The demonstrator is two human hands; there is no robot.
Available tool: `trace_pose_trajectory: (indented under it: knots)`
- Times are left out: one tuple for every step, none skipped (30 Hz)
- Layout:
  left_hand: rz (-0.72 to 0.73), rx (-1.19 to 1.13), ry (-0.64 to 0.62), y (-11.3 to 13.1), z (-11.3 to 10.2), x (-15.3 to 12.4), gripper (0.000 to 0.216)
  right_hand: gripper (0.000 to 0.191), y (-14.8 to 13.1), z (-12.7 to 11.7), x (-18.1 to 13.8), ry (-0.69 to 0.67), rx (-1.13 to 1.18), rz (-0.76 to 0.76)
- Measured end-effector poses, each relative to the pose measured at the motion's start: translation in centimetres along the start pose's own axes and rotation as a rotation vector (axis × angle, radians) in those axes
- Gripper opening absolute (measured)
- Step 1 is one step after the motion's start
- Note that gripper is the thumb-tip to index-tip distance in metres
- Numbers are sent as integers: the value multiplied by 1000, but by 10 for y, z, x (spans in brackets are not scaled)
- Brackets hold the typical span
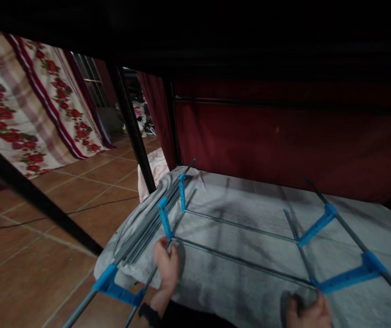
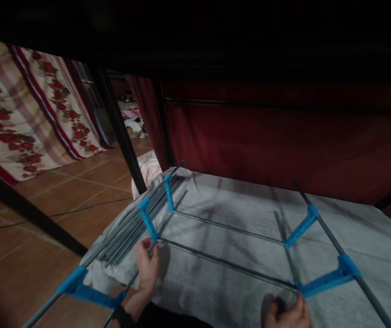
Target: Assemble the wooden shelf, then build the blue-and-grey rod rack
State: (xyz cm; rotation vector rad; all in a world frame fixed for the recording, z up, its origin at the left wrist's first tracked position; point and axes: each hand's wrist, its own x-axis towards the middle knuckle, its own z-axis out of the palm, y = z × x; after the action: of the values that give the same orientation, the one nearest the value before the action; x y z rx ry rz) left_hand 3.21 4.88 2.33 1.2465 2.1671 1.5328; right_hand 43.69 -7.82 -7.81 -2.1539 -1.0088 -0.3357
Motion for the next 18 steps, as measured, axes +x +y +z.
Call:
trace_pose_trajectory:
  knots:
    - [56, -71, -34, 12, 1, -9, 16, 81, -2, 5, -10, -47, 15, -43]
    - [123, -155, -103, 29, 3, -17, 15, 74, -2, 10, -19, -105, 24, -79]
    - [196, -220, -162, 51, 6, -24, 14, 67, -2, 14, -26, -165, 23, -105]
    - [268, -273, -201, 78, 11, -27, 15, 61, -2, 17, -31, -217, 14, -116]
    - [341, -319, -220, 108, 17, -27, 16, 58, -1, 19, -34, -259, 1, -118]
    - [406, -359, -224, 140, 24, -22, 17, 57, 0, 21, -35, -287, -9, -115]
    - [466, -387, -235, 174, 31, -13, 17, 56, 1, 22, -35, -305, -14, -115]
    - [507, -404, -244, 208, 39, 1, 17, 55, 2, 22, -34, -310, -14, -117]
    - [529, -407, -240, 239, 46, 19, 18, 55, 2, 21, -34, -310, -10, -123]
    - [554, -389, -249, 268, 52, 42, 19, 55, 2, 21, -33, -307, -4, -133]
    - [585, -345, -274, 292, 56, 67, 19, 54, 1, 20, -33, -306, 3, -146]
    - [612, -292, -318, 311, 57, 93, 21, 54, 0, 19, -34, -311, 9, -163]
    - [630, -225, -348, 324, 55, 121, 23, 53, -1, 18, -35, -318, 13, -177]
    - [634, -135, -361, 331, 50, 147, 26, 52, -2, 17, -36, -326, 14, -188]
    - [633, -27, -383, 331, 42, 172, 27, 52, -3, 17, -37, -335, 14, -194]
    - [634, 84, -388, 326, 31, 193, 27, 51, -5, 17, -39, -340, 13, -192]
    - [611, 190, -362, 317, 18, 210, 26, 52, -6, 17, -40, -338, 8, -179]
    - [573, 286, -342, 304, 5, 223, 24, 52, -7, 18, -41, -338, 5, -168]
